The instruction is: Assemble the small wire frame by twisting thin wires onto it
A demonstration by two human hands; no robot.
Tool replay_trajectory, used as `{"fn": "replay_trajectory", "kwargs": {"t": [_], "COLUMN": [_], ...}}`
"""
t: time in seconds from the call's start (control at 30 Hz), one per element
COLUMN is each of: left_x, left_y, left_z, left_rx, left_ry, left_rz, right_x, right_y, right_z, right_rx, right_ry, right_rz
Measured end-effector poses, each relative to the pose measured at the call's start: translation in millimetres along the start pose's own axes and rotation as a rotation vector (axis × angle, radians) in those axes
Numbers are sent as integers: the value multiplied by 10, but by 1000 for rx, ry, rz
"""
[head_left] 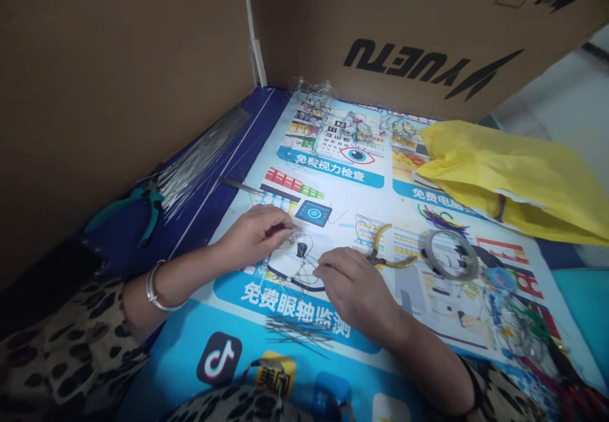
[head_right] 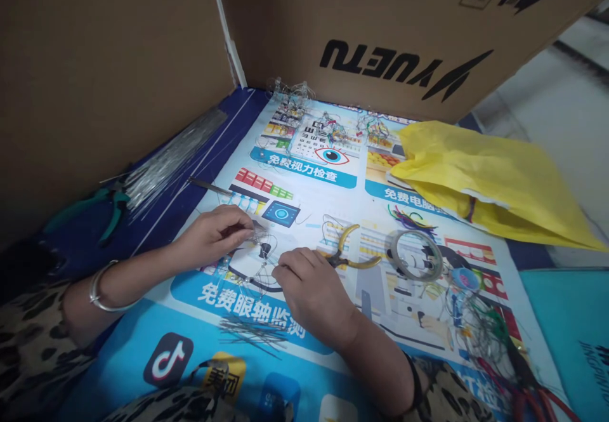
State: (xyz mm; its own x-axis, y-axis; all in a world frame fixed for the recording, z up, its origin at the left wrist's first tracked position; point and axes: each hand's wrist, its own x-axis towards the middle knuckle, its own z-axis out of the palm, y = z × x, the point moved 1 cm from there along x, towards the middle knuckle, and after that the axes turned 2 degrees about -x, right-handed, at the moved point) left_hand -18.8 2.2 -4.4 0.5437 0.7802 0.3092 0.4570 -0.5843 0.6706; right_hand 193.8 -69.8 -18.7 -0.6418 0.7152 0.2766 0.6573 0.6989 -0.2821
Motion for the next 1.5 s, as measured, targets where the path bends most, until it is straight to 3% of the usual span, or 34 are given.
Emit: {"fn": "replay_trajectory", "kwargs": {"t": [0.53,0.8,1.2,1.5], "left_x": [8,-12,-19,-68], "left_y": [-9,-20,-25,-23], "left_z": [4,0,-5,-46], "left_rx": [60,4,-16,-53], "left_ry": [-17,-10,-6,6], "left_rz": [2,87,68,132], "right_x": [15,47,52,47], "right_y": [-16,-38,-47,-36], "right_z": [-24,-39,-37,-38], "right_rx": [-4,-64,-42,-34], "right_ry": [-31,8,97,82], "right_rz": [0,9,-62,-59]}}
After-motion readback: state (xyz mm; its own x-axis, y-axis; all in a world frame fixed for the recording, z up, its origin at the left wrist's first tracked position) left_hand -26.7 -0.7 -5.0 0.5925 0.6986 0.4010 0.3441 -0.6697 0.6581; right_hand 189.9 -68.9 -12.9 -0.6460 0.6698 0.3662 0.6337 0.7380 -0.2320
